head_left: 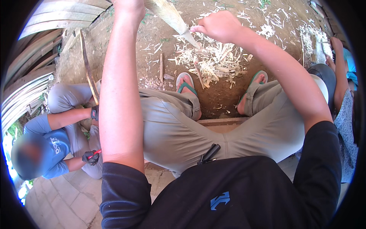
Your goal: The person sits on the ground and uses a knife to shave thin strips from a long piece of bamboo, creating a pile of shavings. The person holds the bamboo with the left hand and scrapes with the right hand throughout the clip.
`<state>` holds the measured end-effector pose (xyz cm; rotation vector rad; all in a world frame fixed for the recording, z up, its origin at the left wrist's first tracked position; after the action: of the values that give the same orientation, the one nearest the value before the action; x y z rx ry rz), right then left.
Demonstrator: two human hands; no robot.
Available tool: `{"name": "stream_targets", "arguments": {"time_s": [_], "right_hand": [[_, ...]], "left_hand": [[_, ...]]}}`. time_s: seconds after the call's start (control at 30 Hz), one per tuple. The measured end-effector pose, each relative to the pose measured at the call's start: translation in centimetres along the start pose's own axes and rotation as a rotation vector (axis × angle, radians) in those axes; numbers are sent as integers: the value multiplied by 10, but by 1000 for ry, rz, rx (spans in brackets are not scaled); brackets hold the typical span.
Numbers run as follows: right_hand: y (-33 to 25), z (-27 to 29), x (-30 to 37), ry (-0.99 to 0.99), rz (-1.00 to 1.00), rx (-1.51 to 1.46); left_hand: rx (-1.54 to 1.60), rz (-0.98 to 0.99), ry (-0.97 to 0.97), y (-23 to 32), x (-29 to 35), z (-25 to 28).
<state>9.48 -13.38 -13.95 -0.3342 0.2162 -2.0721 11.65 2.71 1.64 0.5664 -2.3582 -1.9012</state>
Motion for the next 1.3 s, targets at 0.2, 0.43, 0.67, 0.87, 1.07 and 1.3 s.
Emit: {"name": "stream_targets", "arguments": {"time_s": [0.2, 0.43, 0.67, 0.87, 1.07, 1.3], "right_hand": [[7, -26, -3, -156, -26, 96], [21, 24, 14, -21, -13, 10], [3, 9, 8, -20, -51, 30], [-3, -3, 2, -17, -41, -45], [-13, -33, -3, -233, -57, 134], [30, -32, 11, -189, 8, -31]], "left_hand": [[-22, 10, -18, 1, 6, -7], [8, -9, 12, 5, 5, -1], [8, -1, 75, -1, -3, 13], [57, 54, 70, -9, -1, 9], [283, 185, 1, -43, -26, 43], [34, 12, -100, -9, 7, -5]]}}
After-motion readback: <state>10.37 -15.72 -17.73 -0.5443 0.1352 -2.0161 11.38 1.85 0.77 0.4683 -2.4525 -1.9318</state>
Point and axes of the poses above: each hand's wrist, its own x-axis away from the middle knuckle, its own z-axis out of the back of the hand, y = z × x, the point moved 10 cm from there along -x, towards the middle knuckle, and after that the axes turned 7 degrees about z, right-handed, at the moved point
